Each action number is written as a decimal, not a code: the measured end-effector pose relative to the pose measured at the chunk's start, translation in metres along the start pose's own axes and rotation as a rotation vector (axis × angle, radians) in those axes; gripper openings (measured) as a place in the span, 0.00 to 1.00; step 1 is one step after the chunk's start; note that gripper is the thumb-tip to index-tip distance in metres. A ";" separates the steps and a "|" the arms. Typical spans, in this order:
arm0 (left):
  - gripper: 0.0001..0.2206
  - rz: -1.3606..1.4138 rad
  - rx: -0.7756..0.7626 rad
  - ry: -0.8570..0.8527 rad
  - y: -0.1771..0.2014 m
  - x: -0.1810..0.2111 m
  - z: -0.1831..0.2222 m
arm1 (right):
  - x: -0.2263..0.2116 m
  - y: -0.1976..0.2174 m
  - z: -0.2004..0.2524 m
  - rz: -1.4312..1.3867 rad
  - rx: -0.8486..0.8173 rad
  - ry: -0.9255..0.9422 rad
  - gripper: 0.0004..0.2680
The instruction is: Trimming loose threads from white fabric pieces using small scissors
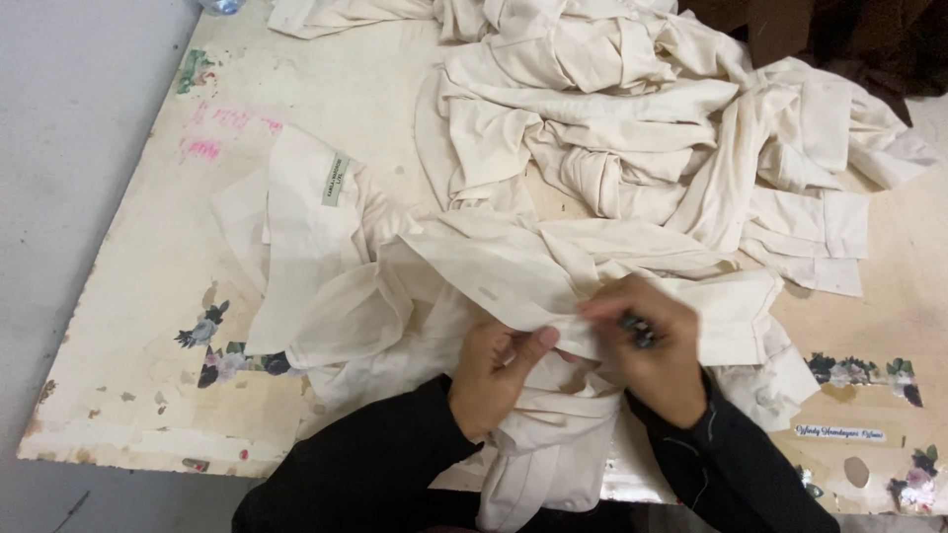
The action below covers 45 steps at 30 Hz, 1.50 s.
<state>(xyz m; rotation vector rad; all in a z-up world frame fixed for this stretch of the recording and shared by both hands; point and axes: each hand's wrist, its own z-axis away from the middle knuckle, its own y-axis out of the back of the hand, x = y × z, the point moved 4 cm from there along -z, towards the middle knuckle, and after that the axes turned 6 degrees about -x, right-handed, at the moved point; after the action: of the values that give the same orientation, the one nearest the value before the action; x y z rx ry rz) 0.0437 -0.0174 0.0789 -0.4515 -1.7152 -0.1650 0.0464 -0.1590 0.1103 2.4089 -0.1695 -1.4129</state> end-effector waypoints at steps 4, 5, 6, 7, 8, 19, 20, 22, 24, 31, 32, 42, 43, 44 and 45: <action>0.10 0.085 -0.017 -0.086 0.001 0.006 -0.001 | 0.006 0.026 0.003 0.179 0.273 -0.012 0.03; 0.09 0.088 -0.006 -0.119 0.001 0.001 0.000 | 0.009 0.027 0.007 0.172 0.222 0.052 0.04; 0.09 0.088 0.007 -0.147 0.002 -0.003 0.003 | 0.012 0.026 0.012 0.161 0.168 0.113 0.05; 0.09 0.086 0.010 -0.148 0.003 -0.001 0.001 | 0.004 0.022 0.009 0.159 0.166 0.115 0.05; 0.09 0.053 0.001 -0.144 0.002 0.001 0.002 | -0.003 0.015 0.007 0.063 0.066 0.089 0.05; 0.05 -0.215 -0.052 -0.208 0.000 0.008 0.002 | 0.004 0.006 0.006 0.131 -0.115 0.087 0.07; 0.06 -0.175 -0.021 -0.157 0.002 0.006 0.002 | 0.009 0.011 0.007 -0.089 -0.071 0.029 0.05; 0.07 -0.135 0.015 -0.108 0.007 -0.001 -0.001 | 0.016 0.014 0.010 -0.310 -0.034 -0.028 0.13; 0.14 0.024 -0.068 -0.097 0.009 -0.011 -0.004 | 0.021 0.013 0.014 -0.585 0.026 -0.045 0.11; 0.20 0.260 -0.001 -0.015 0.019 -0.040 0.007 | 0.019 0.052 0.002 -0.022 0.276 -0.127 0.11; 0.20 0.289 -0.006 -0.040 0.022 -0.036 0.004 | 0.017 0.047 -0.002 -0.067 0.119 -0.175 0.17; 0.23 0.035 -0.212 -0.057 0.002 -0.024 0.001 | 0.037 0.012 0.008 -0.133 -0.053 -0.374 0.04; 0.23 0.036 -0.211 -0.058 0.000 -0.027 0.001 | 0.030 0.011 0.004 -0.132 -0.054 -0.373 0.04; 0.23 0.026 -0.146 -0.063 0.000 -0.030 0.002 | 0.019 0.014 0.000 -0.034 0.053 -0.268 0.04; 0.23 0.016 -0.081 -0.068 0.001 -0.033 0.002 | 0.007 0.017 -0.003 0.064 0.161 -0.162 0.03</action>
<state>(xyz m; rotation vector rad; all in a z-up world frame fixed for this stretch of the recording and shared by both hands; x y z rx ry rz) 0.0464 -0.0225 0.0464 -0.5351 -1.7760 -0.2102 0.0540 -0.1758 0.1119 2.3883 -0.4105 -1.6210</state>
